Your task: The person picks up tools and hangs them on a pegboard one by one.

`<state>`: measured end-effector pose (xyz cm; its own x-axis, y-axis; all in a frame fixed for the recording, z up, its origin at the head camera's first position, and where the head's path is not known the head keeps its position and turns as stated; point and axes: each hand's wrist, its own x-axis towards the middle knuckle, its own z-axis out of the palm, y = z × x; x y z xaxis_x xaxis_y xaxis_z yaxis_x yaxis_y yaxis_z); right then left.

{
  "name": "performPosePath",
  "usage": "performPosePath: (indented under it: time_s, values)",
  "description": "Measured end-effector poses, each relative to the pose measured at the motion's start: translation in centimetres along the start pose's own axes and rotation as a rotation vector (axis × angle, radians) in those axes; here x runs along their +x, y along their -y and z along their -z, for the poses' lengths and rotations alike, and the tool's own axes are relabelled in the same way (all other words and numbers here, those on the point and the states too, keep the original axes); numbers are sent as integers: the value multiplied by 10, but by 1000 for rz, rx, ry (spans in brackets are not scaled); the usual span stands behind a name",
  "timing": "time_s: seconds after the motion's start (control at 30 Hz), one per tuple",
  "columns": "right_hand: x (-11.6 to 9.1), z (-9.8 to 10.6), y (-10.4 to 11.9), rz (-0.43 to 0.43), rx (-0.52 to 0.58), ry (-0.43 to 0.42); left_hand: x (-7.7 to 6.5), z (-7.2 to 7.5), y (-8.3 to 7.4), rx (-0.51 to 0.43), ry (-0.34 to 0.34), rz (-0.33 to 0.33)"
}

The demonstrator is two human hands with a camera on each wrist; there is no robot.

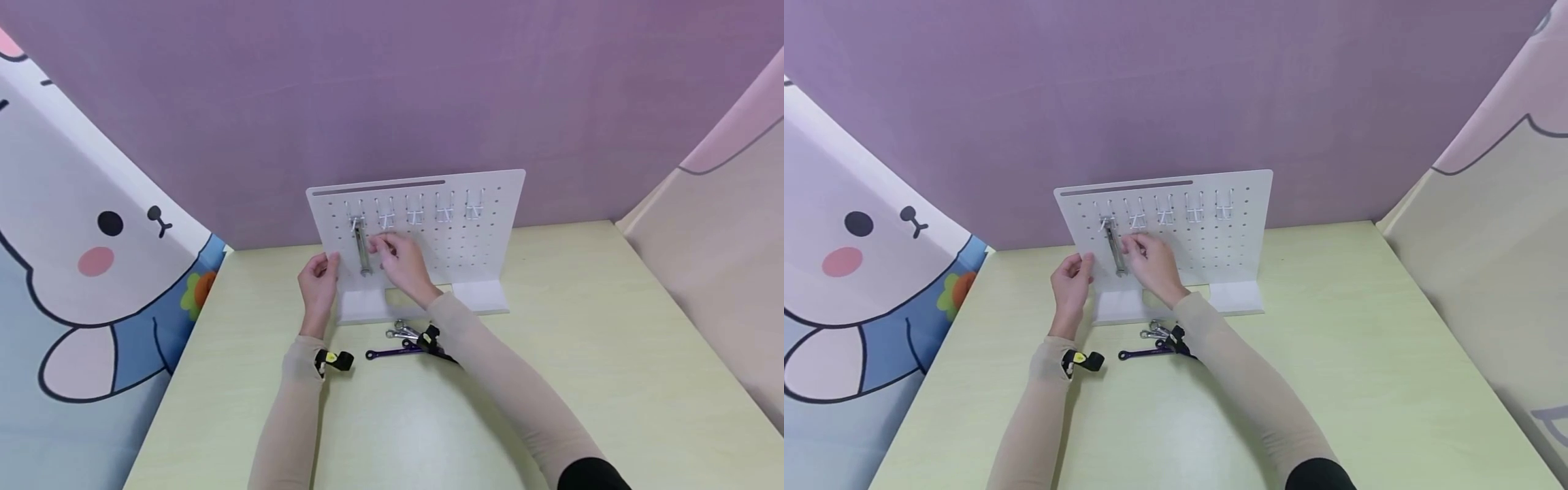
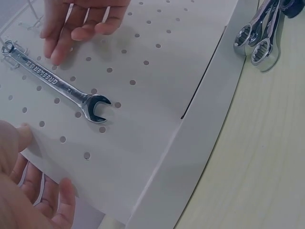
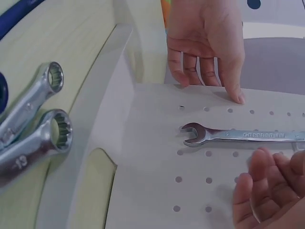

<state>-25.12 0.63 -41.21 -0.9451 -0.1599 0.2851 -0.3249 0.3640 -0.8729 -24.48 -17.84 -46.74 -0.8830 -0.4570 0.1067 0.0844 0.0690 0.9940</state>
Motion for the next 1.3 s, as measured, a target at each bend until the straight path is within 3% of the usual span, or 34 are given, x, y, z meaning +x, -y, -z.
performPosePath:
  time_s: [0.4, 0.93, 1.3]
  values:
    - [-20, 13, -14, -66, 50, 124, 2, -1, 2, 16, -2, 11]
    - [-61, 39, -32, -87, -126, 331, 1, 0, 2, 18, -8, -6]
    - [-90, 53, -44, -122, -157, 375, -1, 1, 0, 37, -6, -6]
